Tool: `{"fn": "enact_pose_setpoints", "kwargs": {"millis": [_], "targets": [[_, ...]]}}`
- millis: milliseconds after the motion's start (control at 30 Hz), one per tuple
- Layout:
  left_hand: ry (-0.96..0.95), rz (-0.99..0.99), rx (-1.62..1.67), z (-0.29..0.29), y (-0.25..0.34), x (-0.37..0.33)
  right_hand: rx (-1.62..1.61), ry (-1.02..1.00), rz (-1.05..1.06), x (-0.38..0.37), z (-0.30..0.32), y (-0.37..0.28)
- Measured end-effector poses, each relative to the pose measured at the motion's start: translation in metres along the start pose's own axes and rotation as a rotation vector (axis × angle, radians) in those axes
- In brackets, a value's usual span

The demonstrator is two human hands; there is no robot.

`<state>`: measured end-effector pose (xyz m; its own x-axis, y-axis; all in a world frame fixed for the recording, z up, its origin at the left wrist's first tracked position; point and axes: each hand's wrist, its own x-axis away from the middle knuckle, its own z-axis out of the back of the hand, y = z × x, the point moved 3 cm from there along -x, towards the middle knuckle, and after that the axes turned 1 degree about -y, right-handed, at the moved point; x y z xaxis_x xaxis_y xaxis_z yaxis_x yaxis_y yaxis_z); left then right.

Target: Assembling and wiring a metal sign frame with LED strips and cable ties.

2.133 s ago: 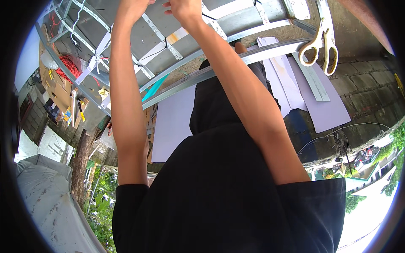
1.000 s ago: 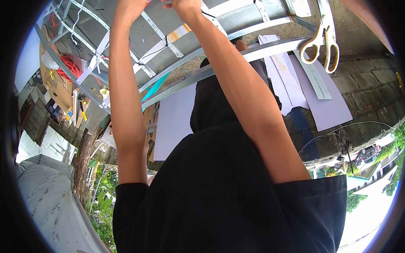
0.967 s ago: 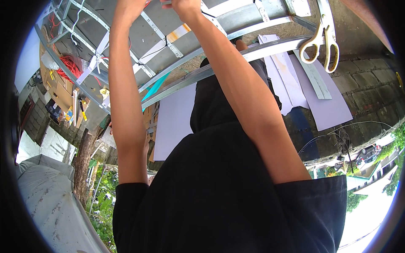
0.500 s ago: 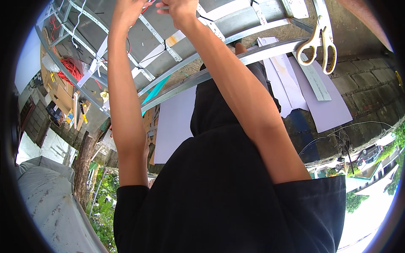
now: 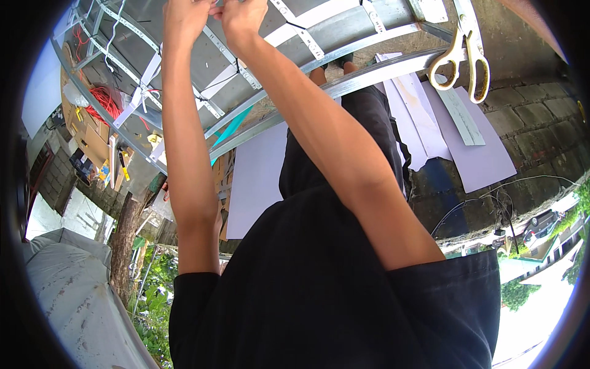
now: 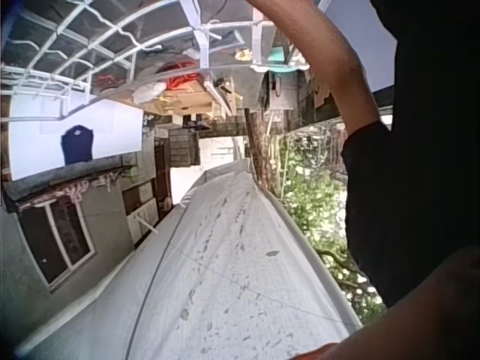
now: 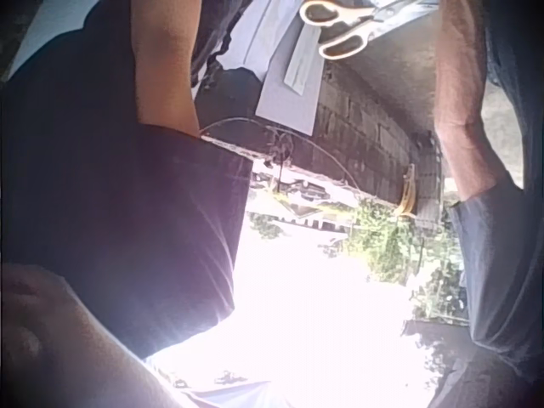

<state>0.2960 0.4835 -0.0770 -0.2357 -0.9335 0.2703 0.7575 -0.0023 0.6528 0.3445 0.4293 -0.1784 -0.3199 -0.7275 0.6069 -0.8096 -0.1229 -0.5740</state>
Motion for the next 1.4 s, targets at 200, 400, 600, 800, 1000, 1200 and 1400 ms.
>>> {"fn": "enact_pose_setpoints", "kwargs": {"millis": [200,400,600,800,1000,1200,1400], "targets": [[0.056,0.023,0.011,0.0,0.001,0.012,0.224,0.06,0.103,0.009,-0.003,0.001],[-0.023,0.126,0.112,-0.003,0.004,0.01,-0.017,-0.165,0.119,-0.003,0.007,0.008],[-0.016,0.109,0.066,0.006,-0.004,0.008,-0.167,-0.231,-0.12,0.001,0.005,0.015],[-0.053,0.079,0.081,0.004,-0.001,0.007,-0.139,-0.145,-0.052,-0.01,0.01,0.019],[-0.064,0.08,0.038,0.004,-0.013,0.002,-0.105,-0.198,-0.023,-0.015,0.01,0.03],[-0.016,0.13,0.017,-0.001,0.003,0.004,-0.118,-0.157,-0.026,-0.023,0.021,0.032],[-0.048,0.177,0.099,0.004,-0.014,0.002,-0.166,-0.031,-0.114,-0.004,0.013,0.023]]}}
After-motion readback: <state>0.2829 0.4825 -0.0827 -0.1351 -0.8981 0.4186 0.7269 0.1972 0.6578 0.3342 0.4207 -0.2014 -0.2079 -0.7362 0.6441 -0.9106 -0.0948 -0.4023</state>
